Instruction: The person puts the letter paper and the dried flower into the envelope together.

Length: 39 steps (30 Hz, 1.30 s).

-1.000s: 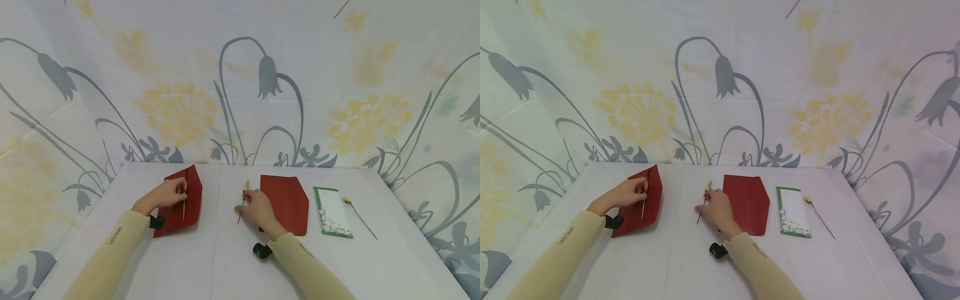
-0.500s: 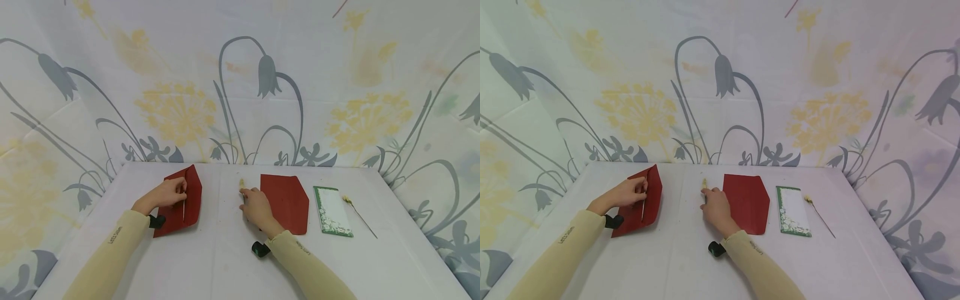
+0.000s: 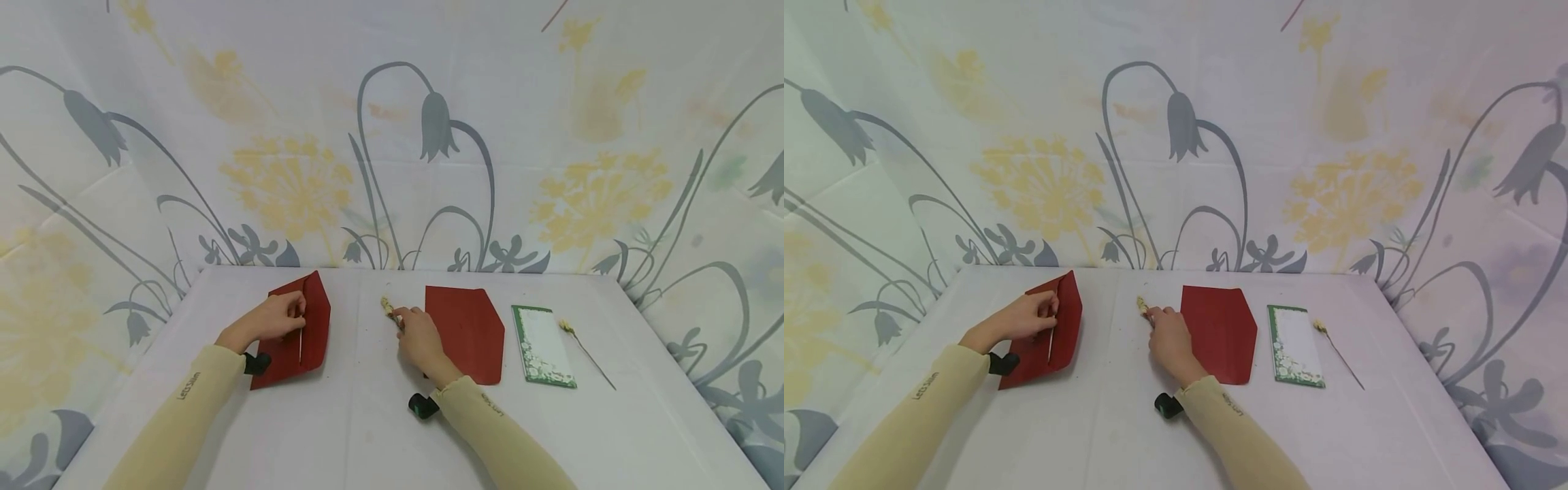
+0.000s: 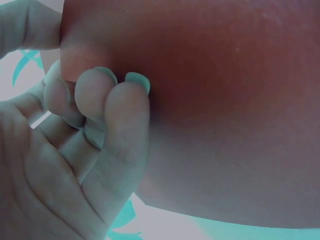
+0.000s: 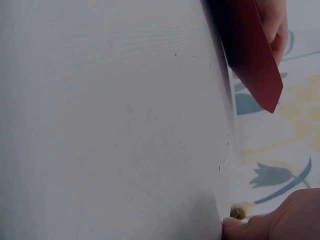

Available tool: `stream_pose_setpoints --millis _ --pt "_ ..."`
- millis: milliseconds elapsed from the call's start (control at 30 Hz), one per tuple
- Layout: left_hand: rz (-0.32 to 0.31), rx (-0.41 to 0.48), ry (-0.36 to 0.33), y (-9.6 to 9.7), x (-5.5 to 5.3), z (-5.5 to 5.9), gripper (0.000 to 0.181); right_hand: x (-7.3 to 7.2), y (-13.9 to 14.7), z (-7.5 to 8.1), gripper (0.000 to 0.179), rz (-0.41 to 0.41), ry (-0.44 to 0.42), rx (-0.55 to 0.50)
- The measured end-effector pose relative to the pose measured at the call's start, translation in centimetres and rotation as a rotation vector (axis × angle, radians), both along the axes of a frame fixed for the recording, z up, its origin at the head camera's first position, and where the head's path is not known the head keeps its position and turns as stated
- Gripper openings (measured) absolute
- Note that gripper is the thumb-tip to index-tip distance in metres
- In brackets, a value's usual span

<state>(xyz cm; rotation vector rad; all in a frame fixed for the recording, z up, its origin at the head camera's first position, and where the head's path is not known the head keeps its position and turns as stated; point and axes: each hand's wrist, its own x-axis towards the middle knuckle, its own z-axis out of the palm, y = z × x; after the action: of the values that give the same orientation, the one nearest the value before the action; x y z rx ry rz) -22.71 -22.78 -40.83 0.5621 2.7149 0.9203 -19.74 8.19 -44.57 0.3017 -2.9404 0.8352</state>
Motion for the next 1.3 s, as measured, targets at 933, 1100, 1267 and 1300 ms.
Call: stream_pose_setpoints --millis 933,1100,1267,1300 --pt "-0.011 -0.008 -0.055 0.1 -0.2 -0.2 0.009 -0.3 -0.2 1.1 0.024 0.034 -0.131 -0.007" --pt "-0.017 -0.013 -0.041 0.1 -0.2 -0.2 0.009 -0.1 -0.1 1.7 0.021 0.036 -0.144 -0.024" --pt "-0.016 -0.007 -0.043 0.1 -0.3 -0.1 0.009 0.1 0.1 2.4 0.020 0.041 -0.122 -0.025" --pt "-0.016 -0.004 -0.045 0.1 -0.3 -0.1 0.009 0.1 0.2 2.6 0.020 0.039 -0.117 -0.029"
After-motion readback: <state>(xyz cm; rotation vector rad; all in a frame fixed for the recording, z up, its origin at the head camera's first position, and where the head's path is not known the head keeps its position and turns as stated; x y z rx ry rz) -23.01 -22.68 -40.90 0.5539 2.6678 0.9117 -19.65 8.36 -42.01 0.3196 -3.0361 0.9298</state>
